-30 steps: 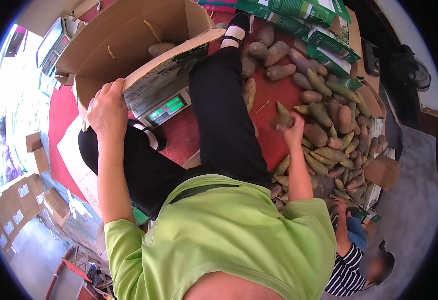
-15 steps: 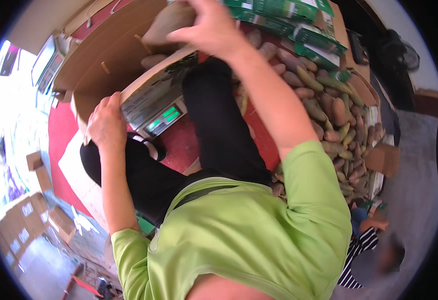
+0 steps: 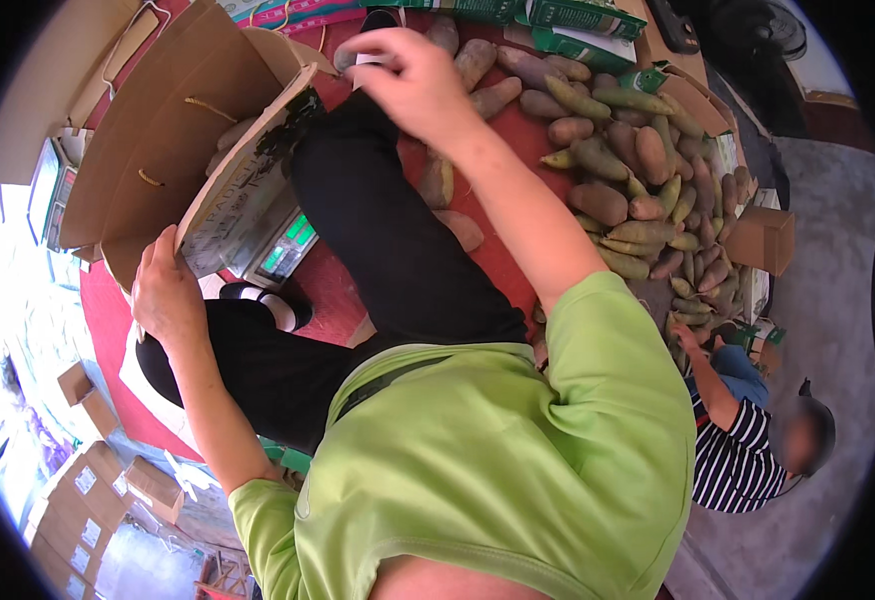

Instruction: Sorting and packing sweet potatoes into cardboard boxes using a digital scale to verify weight.

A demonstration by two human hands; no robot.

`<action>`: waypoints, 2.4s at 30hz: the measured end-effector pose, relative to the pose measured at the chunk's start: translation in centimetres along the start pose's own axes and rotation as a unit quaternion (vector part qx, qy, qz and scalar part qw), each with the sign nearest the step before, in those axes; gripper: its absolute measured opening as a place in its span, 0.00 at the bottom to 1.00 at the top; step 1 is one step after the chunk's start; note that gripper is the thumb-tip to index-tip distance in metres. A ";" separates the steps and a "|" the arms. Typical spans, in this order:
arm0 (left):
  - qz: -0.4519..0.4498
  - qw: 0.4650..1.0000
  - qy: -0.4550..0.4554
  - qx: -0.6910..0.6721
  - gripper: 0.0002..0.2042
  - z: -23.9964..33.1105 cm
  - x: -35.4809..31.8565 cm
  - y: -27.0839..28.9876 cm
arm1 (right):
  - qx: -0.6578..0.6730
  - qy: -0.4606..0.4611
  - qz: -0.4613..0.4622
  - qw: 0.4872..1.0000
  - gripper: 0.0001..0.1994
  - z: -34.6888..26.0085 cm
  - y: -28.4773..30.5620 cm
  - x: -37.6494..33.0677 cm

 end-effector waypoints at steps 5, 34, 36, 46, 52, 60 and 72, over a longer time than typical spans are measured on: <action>0.012 1.000 -0.004 -0.003 0.13 -0.2 -0.1 -0.6 | -0.088 -0.240 0.002 0.967 0.17 10.6 9.1 -9.9; 0.056 0.998 -0.004 0.002 0.17 0.6 0.0 -0.5 | -0.389 -0.600 -0.194 0.672 0.51 19.2 16.6 -31.9; 0.059 0.998 -0.001 0.008 0.17 0.6 -0.1 -0.5 | -0.423 -0.573 -0.168 0.682 0.51 18.3 15.2 -31.7; 0.057 0.998 -0.020 0.004 0.15 0.3 0.1 -0.3 | -0.398 -0.591 -0.250 0.656 0.42 18.2 8.7 -31.7; 0.055 0.998 -0.026 -0.018 0.15 0.2 0.3 -0.5 | -0.252 -0.524 -0.083 0.809 0.29 20.3 10.6 -33.6; 0.055 0.998 -0.030 -0.018 0.14 -0.1 0.0 -0.3 | -0.007 -0.233 0.017 0.972 0.27 11.3 9.6 -12.2; 0.048 0.998 -0.046 -0.019 0.11 -0.1 -0.1 0.1 | 0.126 0.060 -0.122 0.983 0.29 -10.3 -4.3 9.9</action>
Point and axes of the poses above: each hand's wrist, its own x-axis towards the middle knuckle, its own y-axis out of the back of the hand, z = x × y, the point moved 1 cm from there along x, towards the middle knuckle, and after that the axes turned 7 degrees about y, right-handed, at the moved point
